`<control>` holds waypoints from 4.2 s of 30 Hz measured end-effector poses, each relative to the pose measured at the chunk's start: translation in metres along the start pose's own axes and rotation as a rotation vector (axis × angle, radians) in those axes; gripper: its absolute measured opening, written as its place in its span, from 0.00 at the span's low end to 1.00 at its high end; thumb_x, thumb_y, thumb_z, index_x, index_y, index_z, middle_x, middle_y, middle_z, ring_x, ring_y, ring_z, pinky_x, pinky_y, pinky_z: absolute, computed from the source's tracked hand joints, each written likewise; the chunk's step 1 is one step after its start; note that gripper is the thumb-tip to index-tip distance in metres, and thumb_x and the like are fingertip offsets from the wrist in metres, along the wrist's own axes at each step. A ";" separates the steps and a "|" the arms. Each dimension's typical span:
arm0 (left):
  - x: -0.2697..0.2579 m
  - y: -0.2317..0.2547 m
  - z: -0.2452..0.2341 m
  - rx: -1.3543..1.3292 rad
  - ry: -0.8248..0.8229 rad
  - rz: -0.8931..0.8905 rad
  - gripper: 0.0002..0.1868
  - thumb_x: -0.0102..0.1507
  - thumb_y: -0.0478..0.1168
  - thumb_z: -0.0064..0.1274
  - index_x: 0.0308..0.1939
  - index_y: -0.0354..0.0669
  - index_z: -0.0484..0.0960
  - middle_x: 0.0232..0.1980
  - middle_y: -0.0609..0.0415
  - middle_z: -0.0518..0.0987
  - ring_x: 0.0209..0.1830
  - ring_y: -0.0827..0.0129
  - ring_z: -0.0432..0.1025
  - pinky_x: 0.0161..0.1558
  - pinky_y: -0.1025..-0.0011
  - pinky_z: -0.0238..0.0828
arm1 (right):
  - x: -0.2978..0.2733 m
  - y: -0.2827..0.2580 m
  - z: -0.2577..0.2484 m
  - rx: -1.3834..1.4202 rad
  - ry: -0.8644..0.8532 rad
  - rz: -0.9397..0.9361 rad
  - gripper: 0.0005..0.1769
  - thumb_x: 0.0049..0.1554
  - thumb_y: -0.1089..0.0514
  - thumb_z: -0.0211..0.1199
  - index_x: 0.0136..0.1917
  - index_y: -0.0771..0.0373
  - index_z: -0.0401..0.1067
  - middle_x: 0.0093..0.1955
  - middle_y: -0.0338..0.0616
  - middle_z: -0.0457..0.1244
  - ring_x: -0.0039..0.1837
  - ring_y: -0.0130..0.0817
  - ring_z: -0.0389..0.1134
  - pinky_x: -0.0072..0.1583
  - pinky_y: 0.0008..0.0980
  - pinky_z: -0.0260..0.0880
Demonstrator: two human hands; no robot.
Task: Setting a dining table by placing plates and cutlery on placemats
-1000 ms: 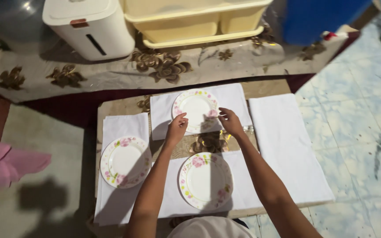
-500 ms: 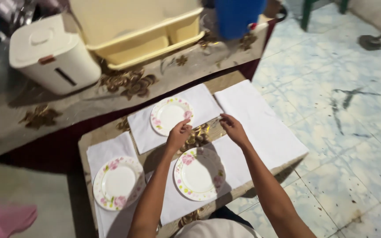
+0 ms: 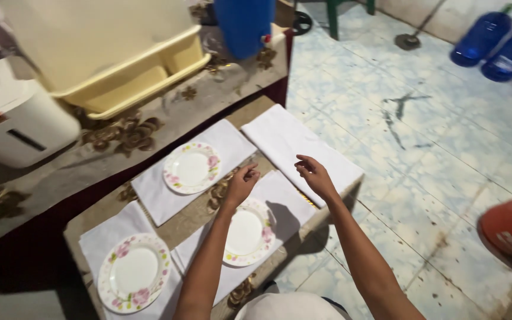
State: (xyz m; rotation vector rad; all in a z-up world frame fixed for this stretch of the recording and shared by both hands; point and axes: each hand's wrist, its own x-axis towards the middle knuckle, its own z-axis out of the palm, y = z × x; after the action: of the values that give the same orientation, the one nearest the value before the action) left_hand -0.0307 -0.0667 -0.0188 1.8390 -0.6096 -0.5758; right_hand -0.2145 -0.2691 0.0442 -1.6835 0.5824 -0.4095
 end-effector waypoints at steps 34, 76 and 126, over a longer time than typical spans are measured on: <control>-0.188 0.215 0.488 -0.062 -0.988 0.313 0.21 0.67 0.43 0.59 0.65 0.51 0.80 0.51 0.49 0.85 0.50 0.65 0.79 0.50 0.66 0.78 | -0.453 0.089 -0.379 0.088 1.075 0.113 0.22 0.62 0.63 0.62 0.69 0.65 0.70 0.57 0.57 0.69 0.57 0.42 0.71 0.58 0.38 0.76; -0.172 0.412 0.926 -0.237 -1.347 0.530 0.20 0.66 0.43 0.62 0.62 0.47 0.82 0.56 0.40 0.82 0.58 0.54 0.76 0.58 0.60 0.76 | -0.513 0.150 -0.748 0.034 1.582 -0.057 0.23 0.64 0.62 0.60 0.72 0.63 0.67 0.57 0.50 0.68 0.56 0.33 0.71 0.57 0.30 0.75; -0.145 0.474 1.276 0.469 -1.557 0.438 0.26 0.65 0.57 0.56 0.57 0.42 0.81 0.54 0.40 0.82 0.61 0.46 0.74 0.59 0.51 0.70 | -0.528 0.131 -1.014 -0.207 1.366 1.254 0.28 0.57 0.41 0.58 0.68 0.49 0.72 0.60 0.44 0.71 0.65 0.44 0.70 0.66 0.47 0.69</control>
State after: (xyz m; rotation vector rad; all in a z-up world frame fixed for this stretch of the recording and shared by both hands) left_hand -1.0263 -1.0044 0.0357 1.2313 -2.2228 -1.6188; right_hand -1.2367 -0.7889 0.1360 -0.6774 2.5074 -0.4970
